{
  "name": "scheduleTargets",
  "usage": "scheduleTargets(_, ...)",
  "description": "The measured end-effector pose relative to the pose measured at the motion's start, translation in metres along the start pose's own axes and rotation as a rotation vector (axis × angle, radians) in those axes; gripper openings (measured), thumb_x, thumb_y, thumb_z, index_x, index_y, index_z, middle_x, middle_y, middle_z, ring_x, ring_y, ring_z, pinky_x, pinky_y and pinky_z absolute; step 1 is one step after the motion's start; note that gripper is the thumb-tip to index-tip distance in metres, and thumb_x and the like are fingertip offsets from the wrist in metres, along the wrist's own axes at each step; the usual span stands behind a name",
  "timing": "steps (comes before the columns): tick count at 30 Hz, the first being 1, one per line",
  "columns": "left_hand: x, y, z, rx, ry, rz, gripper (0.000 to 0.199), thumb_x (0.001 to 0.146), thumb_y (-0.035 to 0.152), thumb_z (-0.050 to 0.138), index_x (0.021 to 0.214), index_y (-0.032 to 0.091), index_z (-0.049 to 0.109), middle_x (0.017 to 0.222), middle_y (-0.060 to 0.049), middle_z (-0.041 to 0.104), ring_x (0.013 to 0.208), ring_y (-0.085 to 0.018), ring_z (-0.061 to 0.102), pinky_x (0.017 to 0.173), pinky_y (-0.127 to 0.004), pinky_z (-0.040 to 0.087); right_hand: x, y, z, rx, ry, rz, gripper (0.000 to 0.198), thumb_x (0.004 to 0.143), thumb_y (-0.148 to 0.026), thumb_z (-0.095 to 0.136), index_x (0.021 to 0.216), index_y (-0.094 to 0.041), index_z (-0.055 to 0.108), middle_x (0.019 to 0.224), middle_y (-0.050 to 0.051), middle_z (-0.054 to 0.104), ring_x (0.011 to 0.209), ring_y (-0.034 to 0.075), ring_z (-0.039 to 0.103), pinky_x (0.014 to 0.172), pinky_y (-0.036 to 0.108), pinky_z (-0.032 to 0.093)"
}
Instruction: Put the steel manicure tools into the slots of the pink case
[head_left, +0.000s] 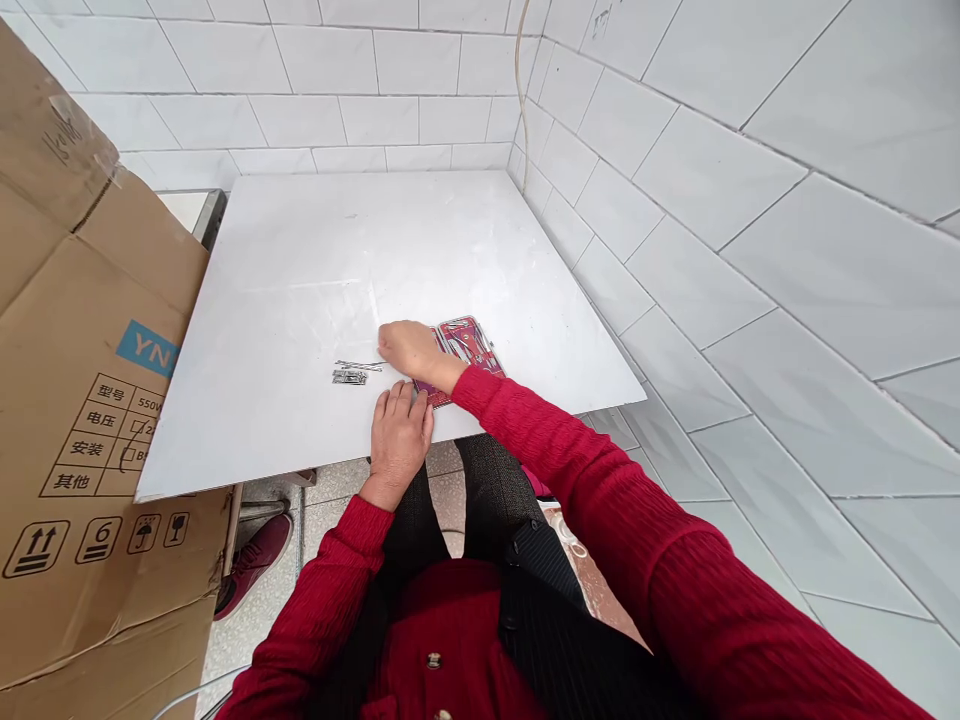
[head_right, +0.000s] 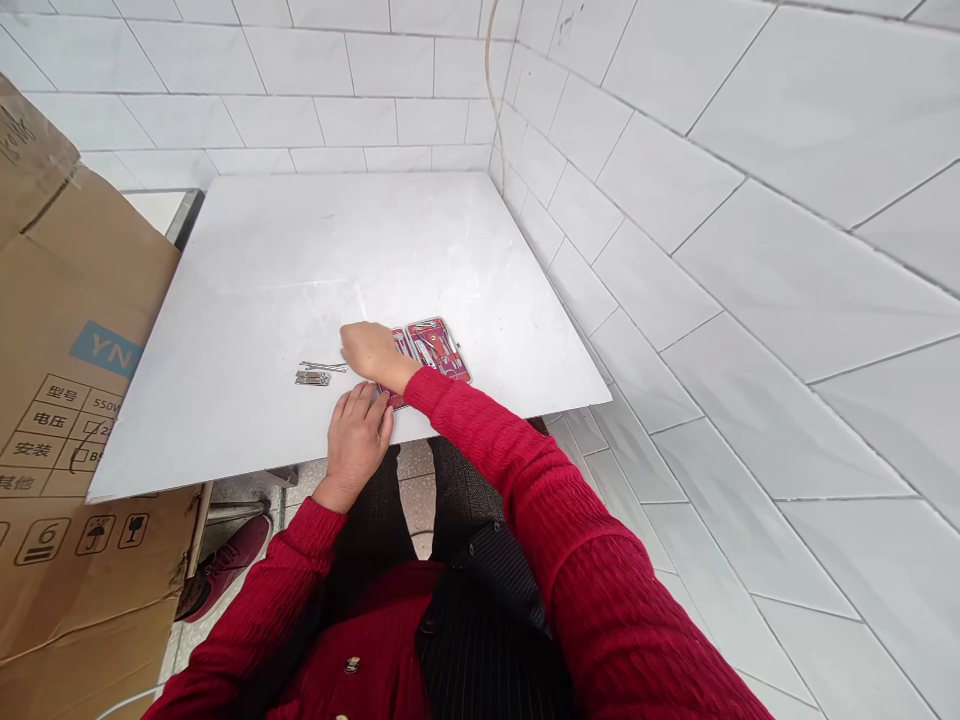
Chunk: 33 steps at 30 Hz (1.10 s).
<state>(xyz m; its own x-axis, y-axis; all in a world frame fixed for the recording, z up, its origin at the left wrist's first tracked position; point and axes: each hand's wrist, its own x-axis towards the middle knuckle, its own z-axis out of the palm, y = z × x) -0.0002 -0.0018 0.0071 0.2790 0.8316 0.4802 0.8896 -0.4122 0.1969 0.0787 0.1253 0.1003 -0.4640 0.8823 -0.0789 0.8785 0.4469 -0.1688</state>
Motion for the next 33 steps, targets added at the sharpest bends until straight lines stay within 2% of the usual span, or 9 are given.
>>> scheduleTargets(2, 0.000, 0.002, 0.000, 0.020, -0.002, 0.003, 0.035, 0.104, 0.024, 0.044, 0.124, 0.010, 0.069, 0.133, -0.023, 0.067, 0.132, -0.035, 0.058, 0.112, -0.052, 0.045, -0.005, 0.018, -0.005, -0.023, 0.000, 0.055, 0.033, 0.099, -0.024, 0.053, 0.120, -0.010, 0.073, 0.119, 0.023, 0.075, 0.112, 0.031, 0.072, 0.091, 0.033, 0.054)
scheduleTargets(5, 0.000, 0.004, 0.000, 0.012, 0.002, -0.005, 0.034, 0.104, 0.024, 0.045, 0.123, 0.010, 0.069, 0.133, -0.023, 0.067, 0.133, -0.034, 0.058, 0.113, -0.052, 0.044, -0.012, 0.034, -0.009, -0.059, -0.039, 0.170, 0.033, 0.098, -0.026, 0.054, 0.116, -0.009, 0.075, 0.117, 0.023, 0.076, 0.111, 0.032, 0.073, 0.089, 0.035, 0.056)
scheduleTargets(9, 0.000, 0.005, -0.001, -0.002, 0.004, -0.016, 0.033, 0.104, 0.024, 0.046, 0.123, 0.012, 0.069, 0.133, -0.021, 0.067, 0.133, -0.033, 0.059, 0.115, -0.052, 0.043, -0.014, 0.029, -0.005, -0.105, -0.083, 0.189, 0.028, 0.091, -0.021, 0.065, 0.114, -0.009, 0.076, 0.115, 0.024, 0.076, 0.110, 0.031, 0.074, 0.090, 0.032, 0.057)
scheduleTargets(16, -0.001, 0.004, -0.003, 0.016, -0.013, -0.006, 0.033, 0.104, 0.024, 0.045, 0.123, 0.012, 0.069, 0.133, -0.021, 0.067, 0.133, -0.034, 0.059, 0.115, -0.053, 0.043, 0.003, 0.024, -0.001, -0.102, -0.097, 0.174, 0.030, 0.081, -0.010, 0.072, 0.110, -0.009, 0.078, 0.110, 0.023, 0.078, 0.106, 0.031, 0.076, 0.087, 0.031, 0.059)
scheduleTargets(21, -0.001, 0.003, -0.002, -0.033, -0.008, -0.014, 0.033, 0.103, 0.024, 0.046, 0.124, 0.015, 0.069, 0.133, -0.021, 0.067, 0.134, -0.034, 0.058, 0.116, -0.054, 0.042, 0.009, 0.033, 0.001, -0.008, -0.226, 0.236, 0.022, 0.077, -0.009, 0.074, 0.098, -0.008, 0.080, 0.086, 0.017, 0.080, 0.086, 0.029, 0.078, 0.077, 0.031, 0.059)
scheduleTargets(23, -0.002, 0.003, -0.001, -0.032, -0.006, -0.011, 0.033, 0.103, 0.024, 0.046, 0.124, 0.013, 0.069, 0.133, -0.022, 0.067, 0.134, -0.034, 0.058, 0.115, -0.055, 0.042, 0.010, 0.034, 0.003, 0.005, -0.208, 0.239, 0.019, 0.080, -0.012, 0.072, 0.097, -0.008, 0.080, 0.083, 0.016, 0.079, 0.083, 0.028, 0.078, 0.077, 0.030, 0.059)
scheduleTargets(28, -0.001, 0.003, -0.001, 0.010, -0.003, -0.001, 0.034, 0.104, 0.024, 0.044, 0.123, 0.011, 0.069, 0.132, -0.022, 0.067, 0.132, -0.034, 0.059, 0.115, -0.053, 0.042, 0.010, 0.033, 0.009, -0.038, -0.072, 0.207, 0.029, 0.085, -0.020, 0.072, 0.111, -0.007, 0.077, 0.101, 0.023, 0.079, 0.102, 0.032, 0.076, 0.085, 0.030, 0.057)
scheduleTargets(33, -0.001, 0.004, -0.001, -0.003, -0.011, -0.008, 0.034, 0.104, 0.025, 0.044, 0.123, 0.012, 0.069, 0.132, -0.023, 0.067, 0.133, -0.035, 0.059, 0.115, -0.054, 0.043, 0.009, 0.031, 0.007, -0.058, -0.042, 0.197, 0.032, 0.090, -0.025, 0.068, 0.116, -0.007, 0.076, 0.113, 0.025, 0.076, 0.108, 0.033, 0.074, 0.088, 0.030, 0.056)
